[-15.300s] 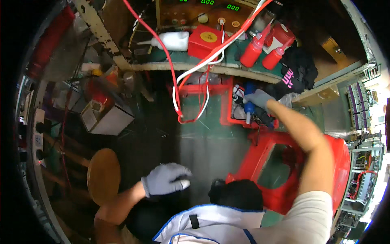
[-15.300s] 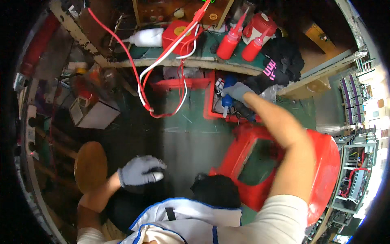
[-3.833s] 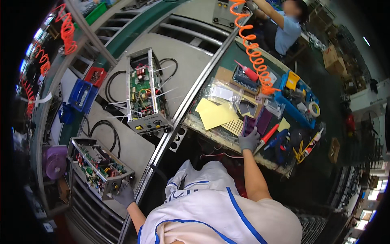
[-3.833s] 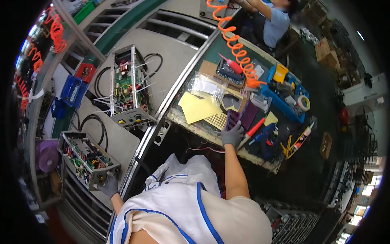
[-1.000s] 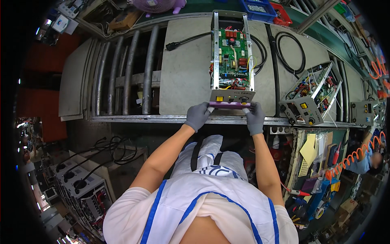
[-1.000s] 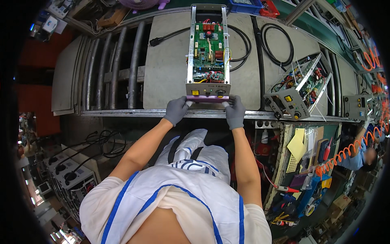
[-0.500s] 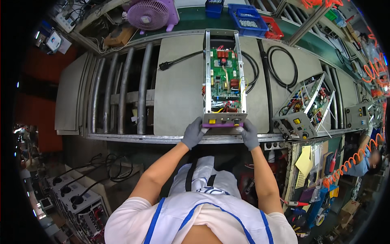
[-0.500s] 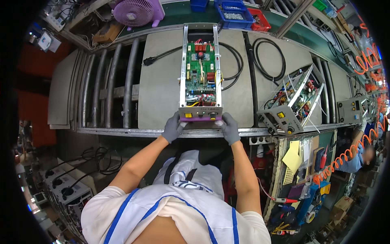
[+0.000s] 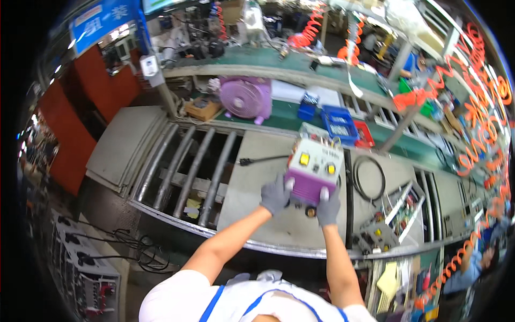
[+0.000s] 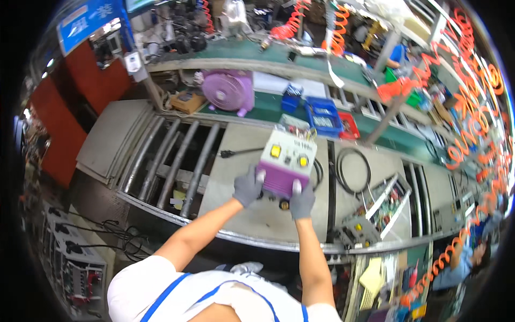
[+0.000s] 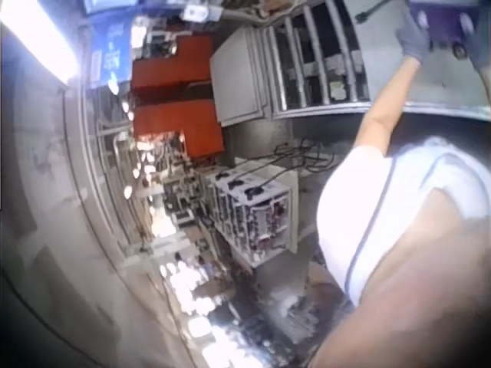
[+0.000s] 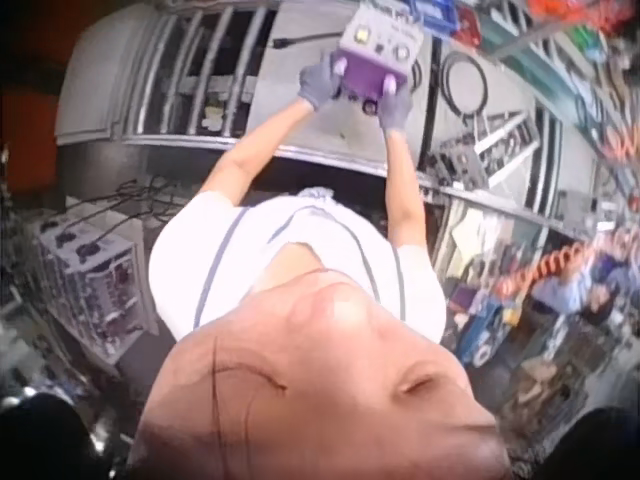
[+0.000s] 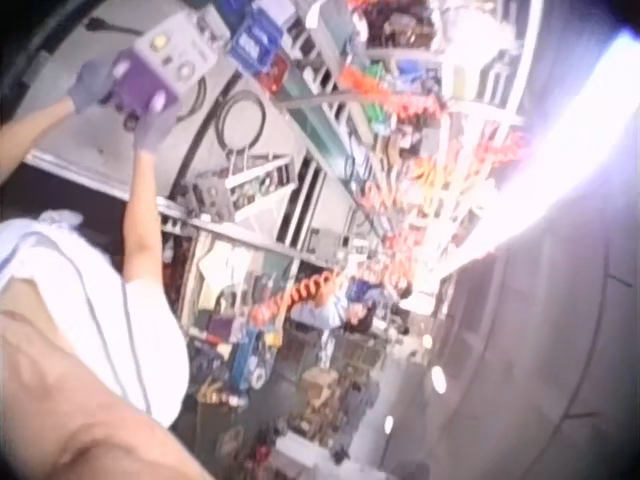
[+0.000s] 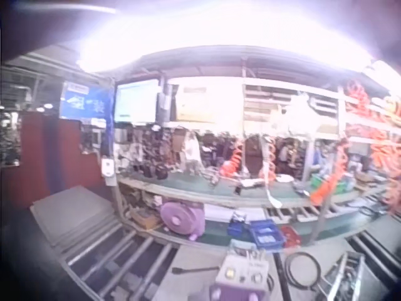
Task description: The person assembles electronic devices on a factory workbench. They connect power cables to the units, attach cooling fans, and secure purple heat sinks onto the circuit boards. The person handles multiple units sequentially, moving them along the assembly line.
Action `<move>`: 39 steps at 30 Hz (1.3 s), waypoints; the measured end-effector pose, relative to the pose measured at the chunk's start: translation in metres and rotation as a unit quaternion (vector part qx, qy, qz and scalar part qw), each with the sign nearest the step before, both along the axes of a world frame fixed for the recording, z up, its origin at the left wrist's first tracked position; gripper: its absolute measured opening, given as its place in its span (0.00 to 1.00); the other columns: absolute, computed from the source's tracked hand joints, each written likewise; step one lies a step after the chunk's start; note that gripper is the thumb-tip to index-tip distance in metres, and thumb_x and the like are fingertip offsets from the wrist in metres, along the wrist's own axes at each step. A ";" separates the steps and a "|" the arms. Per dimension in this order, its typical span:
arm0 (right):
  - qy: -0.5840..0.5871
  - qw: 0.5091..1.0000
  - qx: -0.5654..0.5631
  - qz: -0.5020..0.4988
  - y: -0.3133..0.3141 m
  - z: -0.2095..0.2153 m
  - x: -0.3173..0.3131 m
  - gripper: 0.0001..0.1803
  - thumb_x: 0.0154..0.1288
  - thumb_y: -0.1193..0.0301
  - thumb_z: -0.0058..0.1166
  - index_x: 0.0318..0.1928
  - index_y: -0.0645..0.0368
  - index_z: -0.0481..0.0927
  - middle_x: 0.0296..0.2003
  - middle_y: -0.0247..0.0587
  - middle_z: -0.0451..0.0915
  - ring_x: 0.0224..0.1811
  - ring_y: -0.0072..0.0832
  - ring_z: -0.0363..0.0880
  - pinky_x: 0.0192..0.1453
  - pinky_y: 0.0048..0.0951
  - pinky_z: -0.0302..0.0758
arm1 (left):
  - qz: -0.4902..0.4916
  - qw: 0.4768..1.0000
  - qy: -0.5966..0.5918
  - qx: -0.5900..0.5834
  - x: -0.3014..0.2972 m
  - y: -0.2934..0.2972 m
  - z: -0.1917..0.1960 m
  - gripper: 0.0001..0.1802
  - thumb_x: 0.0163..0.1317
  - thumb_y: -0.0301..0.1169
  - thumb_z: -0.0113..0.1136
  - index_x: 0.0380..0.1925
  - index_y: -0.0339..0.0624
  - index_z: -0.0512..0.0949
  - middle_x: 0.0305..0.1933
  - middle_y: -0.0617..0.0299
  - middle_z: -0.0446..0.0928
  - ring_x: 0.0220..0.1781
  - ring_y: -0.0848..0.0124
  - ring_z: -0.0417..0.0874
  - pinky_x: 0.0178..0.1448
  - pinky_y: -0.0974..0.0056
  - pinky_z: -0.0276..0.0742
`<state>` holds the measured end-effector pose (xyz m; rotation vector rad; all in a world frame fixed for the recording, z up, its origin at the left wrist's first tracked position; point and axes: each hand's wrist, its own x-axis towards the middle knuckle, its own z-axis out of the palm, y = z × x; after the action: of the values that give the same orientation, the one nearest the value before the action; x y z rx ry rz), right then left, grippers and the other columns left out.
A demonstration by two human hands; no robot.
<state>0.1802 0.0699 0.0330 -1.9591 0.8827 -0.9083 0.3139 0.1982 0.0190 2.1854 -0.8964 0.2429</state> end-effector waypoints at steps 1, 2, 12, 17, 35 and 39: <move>-0.042 0.999 0.003 -0.016 -0.002 0.001 0.008 0.23 0.68 0.55 0.47 0.50 0.63 0.71 0.38 0.58 0.80 0.41 0.51 0.79 0.43 0.42 0.73 | -0.002 1.000 -0.015 -0.014 0.006 -0.006 0.005 0.24 0.67 0.53 0.43 0.36 0.41 0.68 0.17 0.47 0.74 0.18 0.46 0.75 0.23 0.46 0.67; -0.085 0.996 -0.001 -0.036 -0.007 0.003 0.012 0.23 0.68 0.54 0.48 0.49 0.62 0.73 0.36 0.59 0.80 0.40 0.53 0.80 0.41 0.44 0.73 | -0.007 0.999 -0.032 -0.033 0.008 -0.015 0.010 0.24 0.67 0.54 0.43 0.36 0.41 0.68 0.17 0.47 0.74 0.19 0.46 0.76 0.23 0.46 0.67; -0.114 0.991 -0.065 -0.038 -0.029 -0.008 0.025 0.24 0.69 0.51 0.45 0.43 0.62 0.75 0.30 0.56 0.80 0.35 0.52 0.80 0.36 0.44 0.72 | -0.044 0.998 0.018 -0.034 0.021 -0.024 0.035 0.26 0.67 0.56 0.41 0.42 0.44 0.71 0.22 0.48 0.77 0.24 0.46 0.79 0.29 0.46 0.70; -0.016 0.999 0.033 -0.011 0.004 -0.032 -0.012 0.28 0.63 0.47 0.52 0.47 0.60 0.75 0.34 0.57 0.80 0.39 0.49 0.81 0.41 0.44 0.75 | -0.054 0.992 0.070 -0.084 -0.003 0.005 -0.014 0.28 0.64 0.57 0.46 0.46 0.44 0.74 0.27 0.45 0.80 0.31 0.45 0.81 0.34 0.48 0.73; 0.129 0.975 0.038 -0.176 0.018 -0.102 -0.299 0.17 0.56 0.65 0.52 0.45 0.56 0.78 0.36 0.51 0.79 0.43 0.47 0.78 0.50 0.43 0.74 | -0.004 0.940 0.316 0.128 -0.047 0.164 -0.203 0.19 0.65 0.33 0.47 0.52 0.31 0.70 0.38 0.51 0.78 0.36 0.59 0.79 0.41 0.61 0.74; 0.284 0.764 -0.041 -0.578 -0.029 -0.151 -0.525 0.15 0.46 0.71 0.56 0.39 0.56 0.79 0.37 0.48 0.77 0.45 0.48 0.74 0.52 0.42 0.71 | 0.047 0.887 0.426 0.170 -0.111 0.130 -0.157 0.14 0.64 0.33 0.49 0.44 0.35 0.72 0.31 0.56 0.76 0.28 0.67 0.78 0.29 0.66 0.74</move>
<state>-0.3449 0.0412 -0.1181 -1.6320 2.6026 -0.9510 0.2025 0.3281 -0.1379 2.2955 -0.3323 -0.8391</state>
